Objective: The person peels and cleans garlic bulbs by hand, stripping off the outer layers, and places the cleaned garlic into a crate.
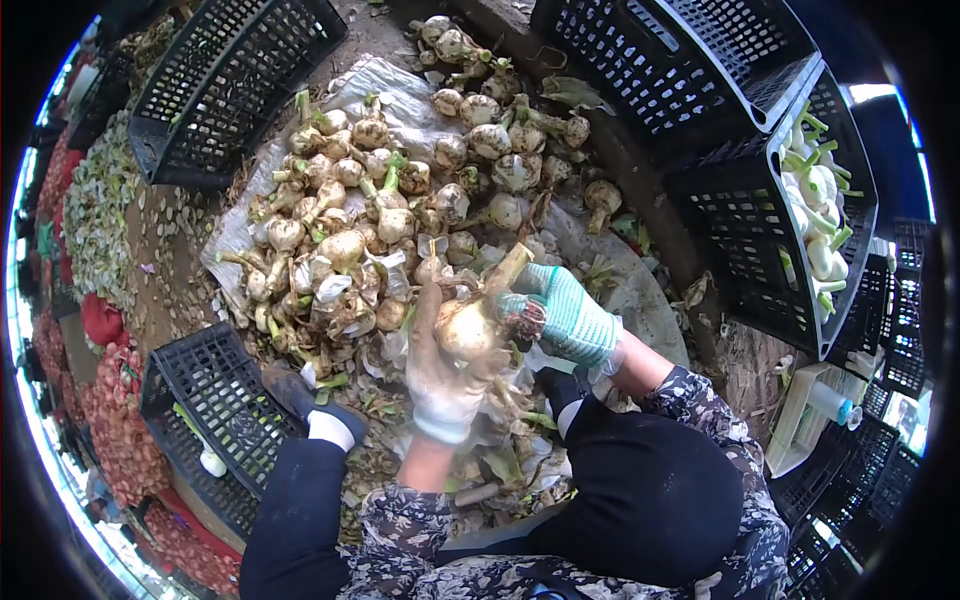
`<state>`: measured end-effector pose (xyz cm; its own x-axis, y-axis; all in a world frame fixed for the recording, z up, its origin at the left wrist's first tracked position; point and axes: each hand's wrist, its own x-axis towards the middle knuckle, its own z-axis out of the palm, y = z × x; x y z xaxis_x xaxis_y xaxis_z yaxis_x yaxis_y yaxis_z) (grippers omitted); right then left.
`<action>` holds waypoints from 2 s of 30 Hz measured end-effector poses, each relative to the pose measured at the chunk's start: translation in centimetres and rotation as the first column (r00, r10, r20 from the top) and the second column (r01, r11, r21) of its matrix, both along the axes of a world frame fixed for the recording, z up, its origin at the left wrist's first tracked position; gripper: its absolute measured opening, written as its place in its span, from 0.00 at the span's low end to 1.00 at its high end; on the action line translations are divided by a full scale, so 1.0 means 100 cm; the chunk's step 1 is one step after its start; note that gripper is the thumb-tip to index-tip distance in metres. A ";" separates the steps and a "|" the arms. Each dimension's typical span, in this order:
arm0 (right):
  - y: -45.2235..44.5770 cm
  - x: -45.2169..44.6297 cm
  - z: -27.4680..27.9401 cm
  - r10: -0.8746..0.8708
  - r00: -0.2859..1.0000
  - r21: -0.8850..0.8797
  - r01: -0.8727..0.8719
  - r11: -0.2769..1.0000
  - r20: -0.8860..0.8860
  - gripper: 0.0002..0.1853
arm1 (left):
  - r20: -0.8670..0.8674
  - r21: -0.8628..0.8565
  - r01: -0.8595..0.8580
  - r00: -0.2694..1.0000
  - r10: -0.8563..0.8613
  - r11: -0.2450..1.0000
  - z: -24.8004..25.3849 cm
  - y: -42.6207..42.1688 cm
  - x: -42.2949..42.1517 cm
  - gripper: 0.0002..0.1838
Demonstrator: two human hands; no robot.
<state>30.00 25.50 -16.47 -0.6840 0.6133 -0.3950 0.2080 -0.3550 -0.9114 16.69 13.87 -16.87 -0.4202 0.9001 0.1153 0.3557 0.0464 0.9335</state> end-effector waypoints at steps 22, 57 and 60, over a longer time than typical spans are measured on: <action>-0.004 0.008 0.008 0.051 0.969 -0.081 -0.073 0.994 -0.241 0.17 | 0.827 -0.224 -0.021 0.525 0.201 0.974 0.000 0.003 -0.006 0.29; -0.135 -0.019 0.265 -0.173 0.780 -0.520 -0.218 0.826 -0.602 0.17 | 0.877 0.360 -0.128 0.383 -0.289 0.924 0.234 -0.182 -0.008 0.29; -0.104 -0.012 0.258 -0.267 0.433 -0.465 -0.459 0.757 -0.861 0.18 | 0.774 0.484 -0.001 0.466 -0.428 0.875 0.246 -0.196 -0.013 0.29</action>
<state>28.79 15.15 9.38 -0.8840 0.4111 0.2225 -0.4542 -0.8679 -0.2013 15.36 -5.77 7.73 -0.2986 0.9413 0.1576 -0.6604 -0.3230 0.6780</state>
